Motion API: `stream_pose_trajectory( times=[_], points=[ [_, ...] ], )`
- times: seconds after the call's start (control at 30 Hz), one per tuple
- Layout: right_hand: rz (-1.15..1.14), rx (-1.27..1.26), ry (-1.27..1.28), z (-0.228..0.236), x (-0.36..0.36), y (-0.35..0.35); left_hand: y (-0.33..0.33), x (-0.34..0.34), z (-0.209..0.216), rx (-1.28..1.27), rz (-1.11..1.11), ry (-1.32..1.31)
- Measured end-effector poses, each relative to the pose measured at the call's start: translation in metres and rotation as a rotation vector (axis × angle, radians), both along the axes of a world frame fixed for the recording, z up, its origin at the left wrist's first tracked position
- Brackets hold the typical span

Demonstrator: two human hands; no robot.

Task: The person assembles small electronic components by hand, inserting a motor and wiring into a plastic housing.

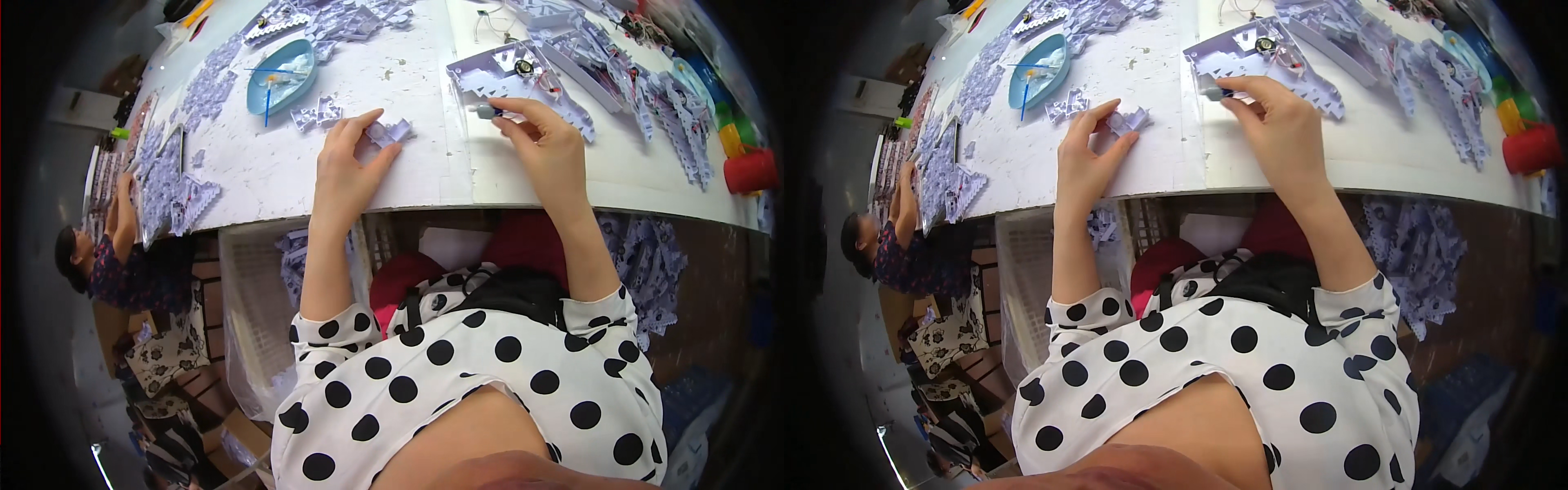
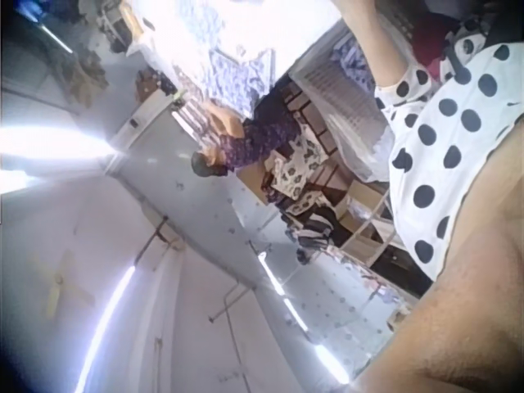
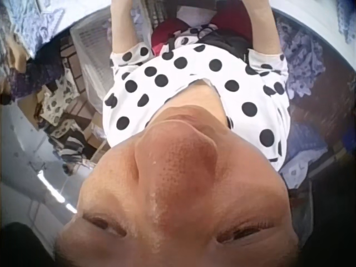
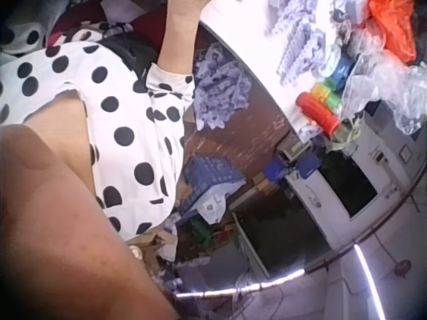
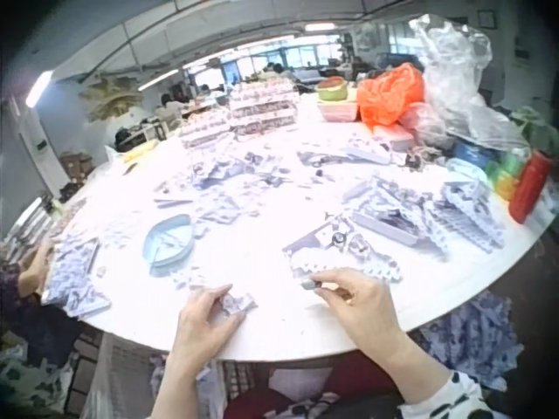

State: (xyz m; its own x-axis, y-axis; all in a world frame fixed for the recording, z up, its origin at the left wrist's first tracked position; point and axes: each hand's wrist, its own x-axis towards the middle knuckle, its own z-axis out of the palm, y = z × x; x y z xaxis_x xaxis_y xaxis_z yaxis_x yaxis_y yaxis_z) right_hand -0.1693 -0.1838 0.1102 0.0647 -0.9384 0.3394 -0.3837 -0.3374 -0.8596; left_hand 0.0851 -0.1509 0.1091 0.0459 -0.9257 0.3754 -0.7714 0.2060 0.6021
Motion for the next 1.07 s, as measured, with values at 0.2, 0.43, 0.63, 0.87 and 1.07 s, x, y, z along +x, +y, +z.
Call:
stream_pose_trajectory(
  times=[0.2,0.43,0.63,0.87,1.07],
  points=[
    [0.094,-0.015,-0.229,-0.009,0.02,0.015,0.009,-0.015,-0.005,0.039,-0.171,0.203],
    [0.133,0.067,-0.251,-0.019,0.017,0.012,0.009,-0.02,-0.016,-0.032,-0.262,0.508],
    [0.121,0.097,-0.203,-0.019,0.018,0.015,0.008,-0.015,-0.003,-0.107,-0.087,0.105],
    [0.085,0.112,-0.194,-0.022,0.014,0.017,-0.01,0.021,0.007,-0.137,0.085,-0.056],
    [0.104,0.068,-0.149,-0.018,0.017,0.019,-0.021,0.068,0.008,-0.089,0.248,-0.255]
  ],
)
